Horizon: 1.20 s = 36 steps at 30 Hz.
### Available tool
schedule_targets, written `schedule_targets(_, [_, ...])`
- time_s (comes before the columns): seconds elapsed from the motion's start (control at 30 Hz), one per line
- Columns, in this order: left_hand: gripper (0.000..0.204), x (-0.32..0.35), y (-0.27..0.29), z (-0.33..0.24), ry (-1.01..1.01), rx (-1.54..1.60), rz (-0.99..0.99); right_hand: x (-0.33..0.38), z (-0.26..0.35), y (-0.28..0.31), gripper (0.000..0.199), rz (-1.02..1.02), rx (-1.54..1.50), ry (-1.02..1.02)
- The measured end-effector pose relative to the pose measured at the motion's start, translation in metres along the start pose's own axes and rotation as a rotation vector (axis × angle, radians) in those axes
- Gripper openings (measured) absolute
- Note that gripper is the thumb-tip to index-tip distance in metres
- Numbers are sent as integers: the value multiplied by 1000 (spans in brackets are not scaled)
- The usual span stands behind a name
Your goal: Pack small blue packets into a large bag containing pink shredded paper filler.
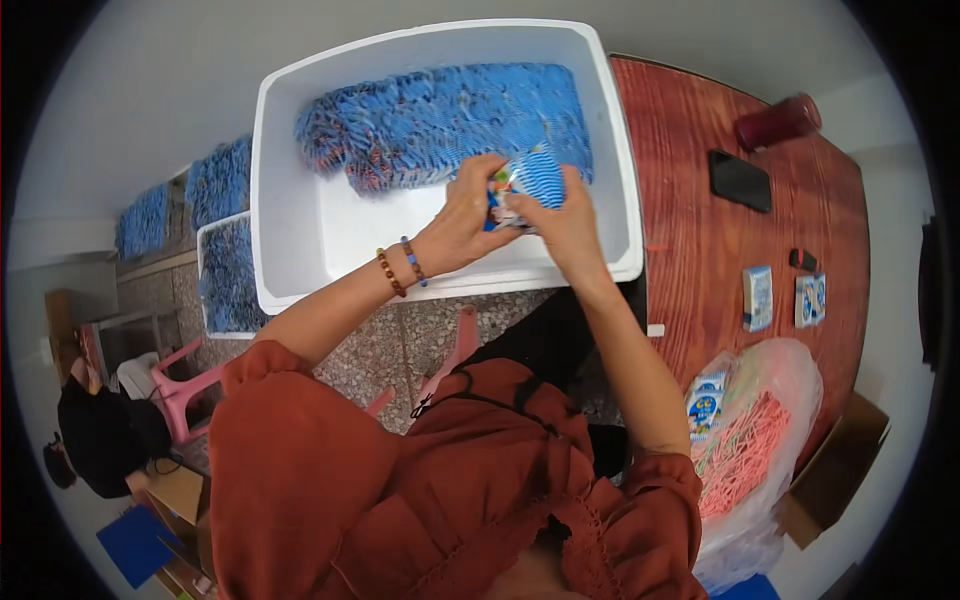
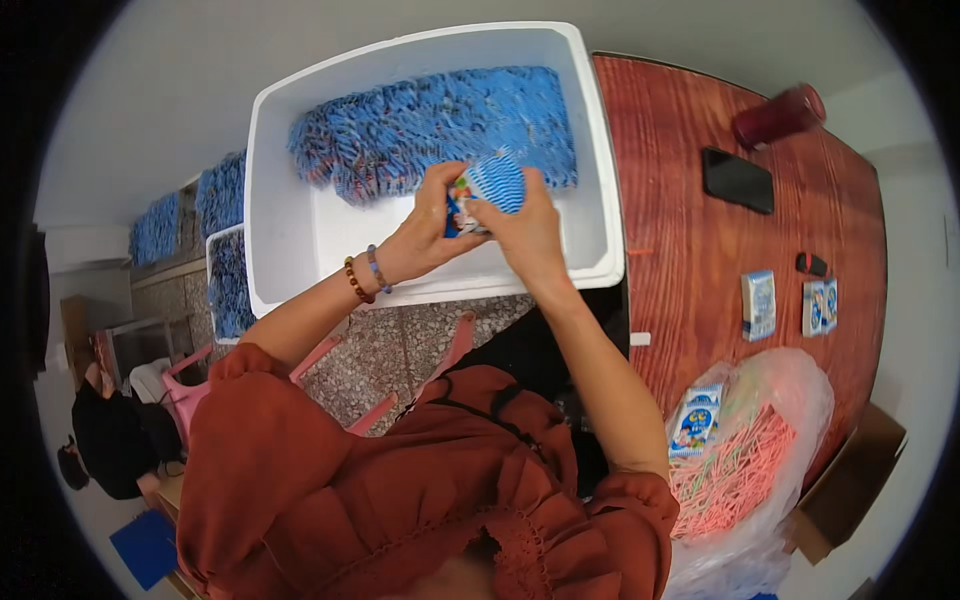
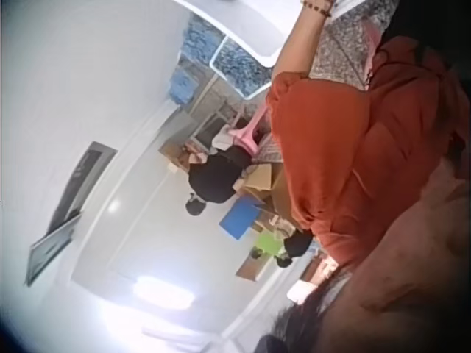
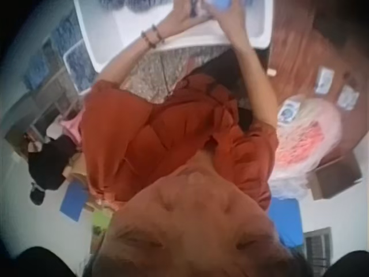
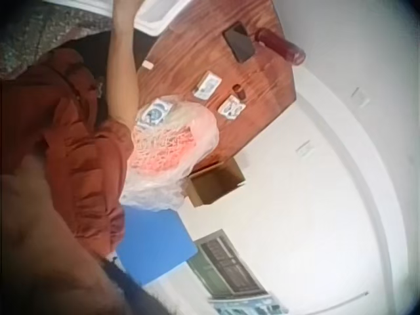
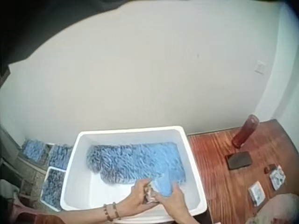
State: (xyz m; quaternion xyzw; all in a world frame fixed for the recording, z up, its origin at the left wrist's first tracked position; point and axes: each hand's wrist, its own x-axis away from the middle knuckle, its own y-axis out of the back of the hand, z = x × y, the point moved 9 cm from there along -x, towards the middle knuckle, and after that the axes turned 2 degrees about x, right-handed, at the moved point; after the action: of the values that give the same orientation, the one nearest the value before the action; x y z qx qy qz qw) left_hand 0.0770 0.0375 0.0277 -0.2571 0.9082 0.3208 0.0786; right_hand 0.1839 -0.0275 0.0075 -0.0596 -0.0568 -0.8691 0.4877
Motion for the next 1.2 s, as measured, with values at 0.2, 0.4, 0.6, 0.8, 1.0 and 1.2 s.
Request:
schedule_targets(0.2, [78, 52, 58, 69, 338, -18, 69, -35, -53, -105, 44, 171, -79, -128])
schedule_targets(0.4, [76, 115, 144, 115, 487, -287, -69, -58, -72, -224, 57, 303, -152, -258])
schedule_targets(0.6, [71, 126, 192, 121, 553, -927, -165, -76, -83, -287, 52, 314, -276, -308])
schedule_targets(0.8, [72, 119, 184, 182, 615, -804, -117, -95, -110, -298, 55, 184, -190, -247])
schedule_targets(1.0, [66, 131, 174, 224, 705, -487, -259, -105, -109, -303, 52, 138, 76, -38])
schedule_targets(1.2, [59, 144, 175, 241, 765, -353, -445, -107, -102, -314, 52, 293, 307, 55])
